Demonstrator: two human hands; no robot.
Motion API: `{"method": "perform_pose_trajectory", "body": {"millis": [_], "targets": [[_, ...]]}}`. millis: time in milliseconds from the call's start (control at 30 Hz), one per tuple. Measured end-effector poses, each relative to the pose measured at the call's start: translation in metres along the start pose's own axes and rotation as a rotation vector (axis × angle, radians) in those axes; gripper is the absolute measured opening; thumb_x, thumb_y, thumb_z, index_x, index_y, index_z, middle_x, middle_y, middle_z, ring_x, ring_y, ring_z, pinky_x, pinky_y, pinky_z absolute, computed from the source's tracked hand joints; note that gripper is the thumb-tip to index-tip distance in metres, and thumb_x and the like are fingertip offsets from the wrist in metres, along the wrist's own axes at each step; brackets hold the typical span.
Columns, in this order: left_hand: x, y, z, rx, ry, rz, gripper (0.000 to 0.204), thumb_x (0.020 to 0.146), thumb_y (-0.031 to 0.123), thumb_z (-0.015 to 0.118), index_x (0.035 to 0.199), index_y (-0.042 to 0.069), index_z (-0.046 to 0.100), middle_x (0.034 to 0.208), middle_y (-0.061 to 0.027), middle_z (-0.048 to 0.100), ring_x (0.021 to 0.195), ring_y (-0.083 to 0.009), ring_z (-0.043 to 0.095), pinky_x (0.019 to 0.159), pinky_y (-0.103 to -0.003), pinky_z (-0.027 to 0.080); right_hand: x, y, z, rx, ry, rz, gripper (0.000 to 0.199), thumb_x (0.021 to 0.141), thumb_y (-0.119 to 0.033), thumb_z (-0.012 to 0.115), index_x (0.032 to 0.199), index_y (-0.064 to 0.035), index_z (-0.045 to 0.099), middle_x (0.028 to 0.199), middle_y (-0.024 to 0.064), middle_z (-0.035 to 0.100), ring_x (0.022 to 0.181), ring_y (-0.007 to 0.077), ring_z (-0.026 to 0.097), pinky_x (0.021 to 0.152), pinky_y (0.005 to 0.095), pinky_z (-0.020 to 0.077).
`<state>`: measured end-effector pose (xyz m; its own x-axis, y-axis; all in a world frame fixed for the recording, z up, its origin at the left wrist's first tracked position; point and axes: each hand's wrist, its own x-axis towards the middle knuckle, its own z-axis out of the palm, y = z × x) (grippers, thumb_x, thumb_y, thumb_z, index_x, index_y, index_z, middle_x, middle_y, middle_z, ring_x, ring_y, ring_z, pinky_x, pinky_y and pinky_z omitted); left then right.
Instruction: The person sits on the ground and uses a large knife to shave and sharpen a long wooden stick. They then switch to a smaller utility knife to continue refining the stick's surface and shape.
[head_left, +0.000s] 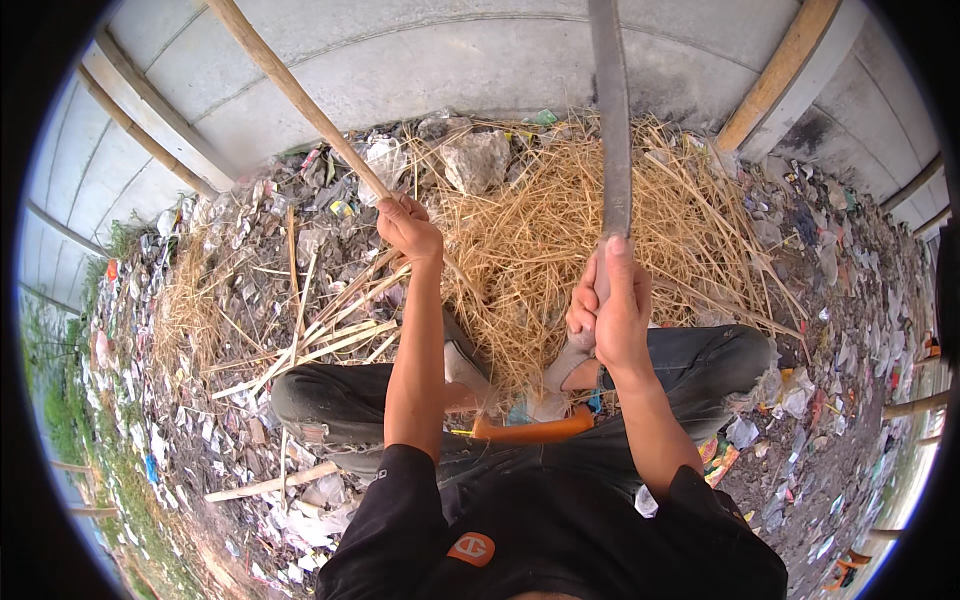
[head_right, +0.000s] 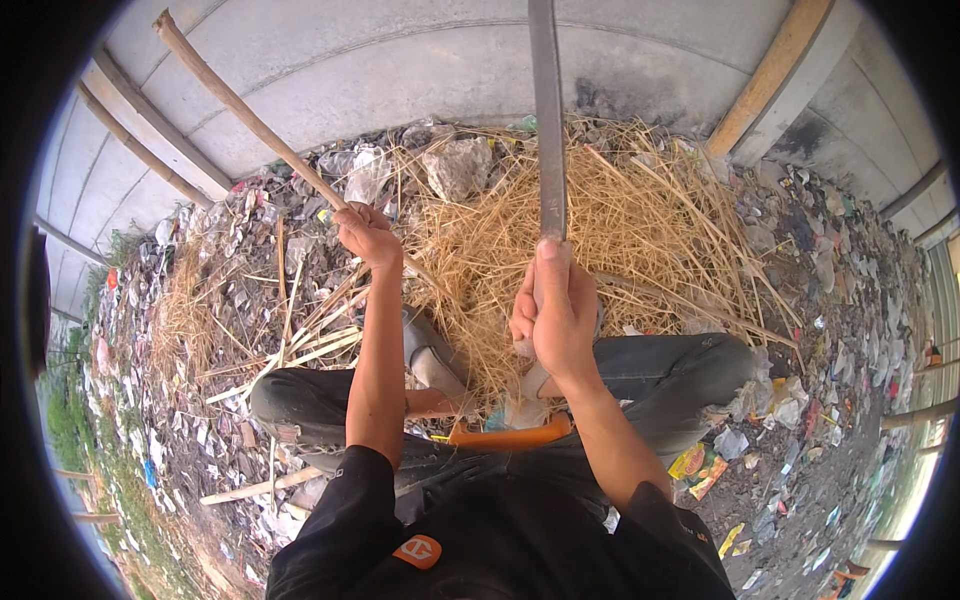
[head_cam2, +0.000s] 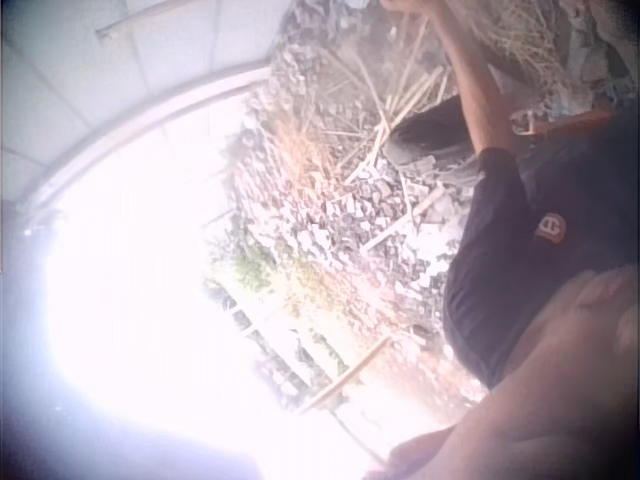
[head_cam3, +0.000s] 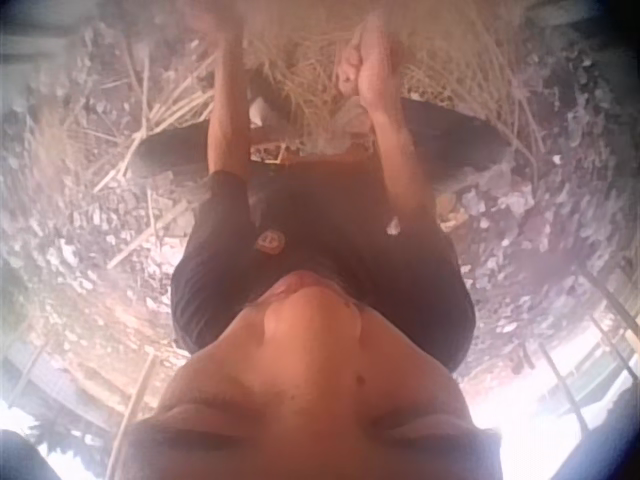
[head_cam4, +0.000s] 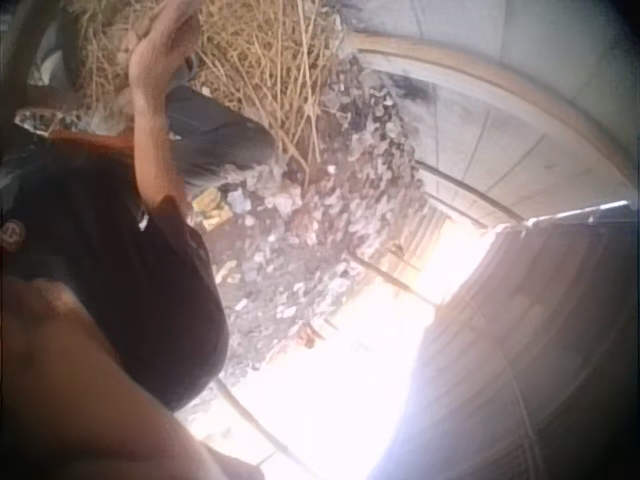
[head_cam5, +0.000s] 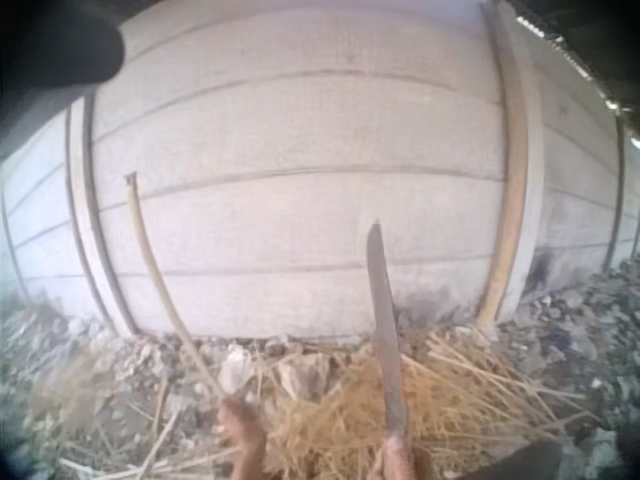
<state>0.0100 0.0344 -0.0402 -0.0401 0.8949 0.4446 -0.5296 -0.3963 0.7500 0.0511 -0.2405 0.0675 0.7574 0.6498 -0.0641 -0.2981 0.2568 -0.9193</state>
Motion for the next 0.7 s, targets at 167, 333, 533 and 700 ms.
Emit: {"method": "perform_pose_trajectory", "body": {"millis": [167, 333, 533, 700], "targets": [[-0.004, -0.005, 0.017, 0.042, 0.018, -0.001, 0.062, 0.1, 0.068, 0.039, 0.07, 0.014, 0.032, 0.059, 0.0051, 0.03, 0.047, -0.0053, 0.027, 0.041, -0.024, 0.021, -0.034, 0.104, 0.008, 0.074, -0.043, -0.506, 0.04, 0.106, -0.042, 0.042, 0.093, -0.0046, 0.047, 0.059, 0.004, 0.048, 0.048, 0.0115, 0.046, 0.046, 0.0296, 0.0424], [0.001, -0.005, 0.001, 0.027, -0.02, -0.038, 0.061, 0.104, 0.063, 0.035, 0.071, 0.011, 0.036, 0.059, 0.0045, 0.03, 0.045, -0.0053, 0.026, 0.041, -0.025, 0.019, -0.089, 0.211, -0.068, -0.252, 0.11, 0.775, 0.054, 0.1, -0.057, 0.053, 0.084, -0.006, 0.048, 0.059, 0.0018, 0.045, 0.043, 0.0129, 0.045, 0.041, 0.0324, 0.043], [0.01, -0.009, -0.011, 0.053, 0.029, -0.021, 0.059, 0.105, 0.061, 0.036, 0.071, 0.013, 0.034, 0.06, 0.0047, 0.03, 0.045, -0.0059, 0.026, 0.04, -0.025, 0.019, -0.014, 0.044, -0.028, -0.042, 0.098, 0.169, 0.051, 0.105, -0.051, 0.047, 0.076, -0.0088, 0.046, 0.057, 0.0014, 0.043, 0.045, 0.012, 0.046, 0.043, 0.0324, 0.0435], [0.004, -0.009, -0.001, 0.023, 0.024, -0.043, 0.06, 0.103, 0.064, 0.037, 0.071, 0.013, 0.035, 0.06, 0.0047, 0.03, 0.046, -0.0061, 0.027, 0.041, -0.026, 0.02, -0.012, 0.049, 0.006, 0.151, 0.021, -0.439, 0.046, 0.107, -0.045, 0.045, 0.081, -0.0074, 0.045, 0.058, 0.0018, 0.043, 0.047, 0.0086, 0.047, 0.045, 0.0269, 0.0415]]}}
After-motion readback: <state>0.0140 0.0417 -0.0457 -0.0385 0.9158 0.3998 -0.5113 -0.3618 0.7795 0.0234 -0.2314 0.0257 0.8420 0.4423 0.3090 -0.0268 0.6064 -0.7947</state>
